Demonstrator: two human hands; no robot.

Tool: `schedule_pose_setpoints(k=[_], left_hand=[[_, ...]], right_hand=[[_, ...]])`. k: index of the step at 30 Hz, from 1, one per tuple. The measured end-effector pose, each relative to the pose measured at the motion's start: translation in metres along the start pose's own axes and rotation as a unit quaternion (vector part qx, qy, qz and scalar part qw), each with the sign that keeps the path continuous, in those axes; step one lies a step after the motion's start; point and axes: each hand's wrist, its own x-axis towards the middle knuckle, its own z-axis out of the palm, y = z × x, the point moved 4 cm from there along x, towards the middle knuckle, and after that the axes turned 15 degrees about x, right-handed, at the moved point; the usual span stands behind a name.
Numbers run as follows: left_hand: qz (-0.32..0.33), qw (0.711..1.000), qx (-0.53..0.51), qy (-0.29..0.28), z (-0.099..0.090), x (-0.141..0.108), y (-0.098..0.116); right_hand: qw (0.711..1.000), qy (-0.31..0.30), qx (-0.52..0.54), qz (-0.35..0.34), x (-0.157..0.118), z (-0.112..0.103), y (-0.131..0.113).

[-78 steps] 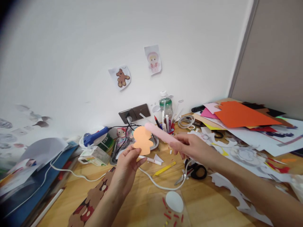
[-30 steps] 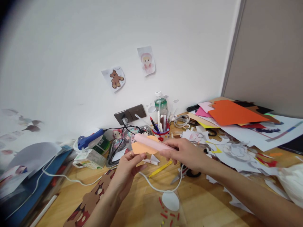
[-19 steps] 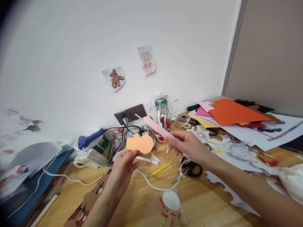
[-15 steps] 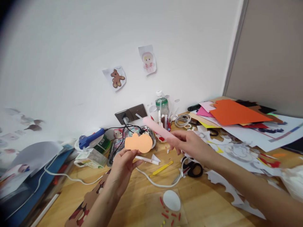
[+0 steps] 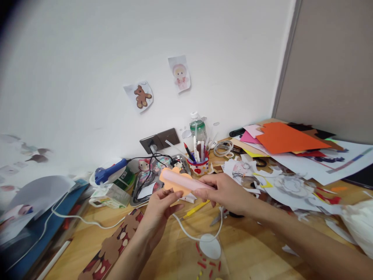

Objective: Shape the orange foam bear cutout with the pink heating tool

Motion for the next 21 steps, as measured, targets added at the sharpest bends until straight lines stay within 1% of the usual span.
schedule_pose_setpoints(k=[4, 7, 9, 13, 14, 16, 19, 21], left_hand=[[0.007, 1.000, -0.008, -0.001, -0.001, 0.000, 0.001], [0.015, 1.000, -0.008, -0.006, -0.005, -0.001, 0.005], [0.028, 0.999, -0.018, -0.009, -0.007, -0.003, 0.010], [0.044, 0.998, -0.050, 0.005, -0.012, -0.006, 0.016], [0.046, 0.997, -0.055, 0.006, -0.012, -0.007, 0.017], [0.050, 0.997, -0.059, 0.003, -0.012, -0.007, 0.018], [0.050, 0.997, -0.052, 0.001, -0.010, -0.005, 0.014], [0.038, 0.998, -0.038, -0.010, -0.006, -0.003, 0.009]], right_hand=[[1.000, -0.002, 0.016, -0.003, -0.001, 0.001, 0.000], [0.999, 0.009, 0.033, -0.010, 0.000, -0.002, -0.002], [0.999, 0.032, 0.029, -0.017, 0.000, -0.008, -0.003], [0.993, 0.108, 0.038, -0.040, 0.000, -0.023, -0.007], [0.992, 0.115, 0.036, -0.044, 0.000, -0.025, -0.008], [0.995, 0.092, 0.028, -0.037, 0.000, -0.023, -0.009], [0.999, 0.020, 0.023, -0.012, 0.001, -0.010, -0.007], [1.000, -0.005, 0.020, -0.007, 0.001, -0.002, -0.005]])
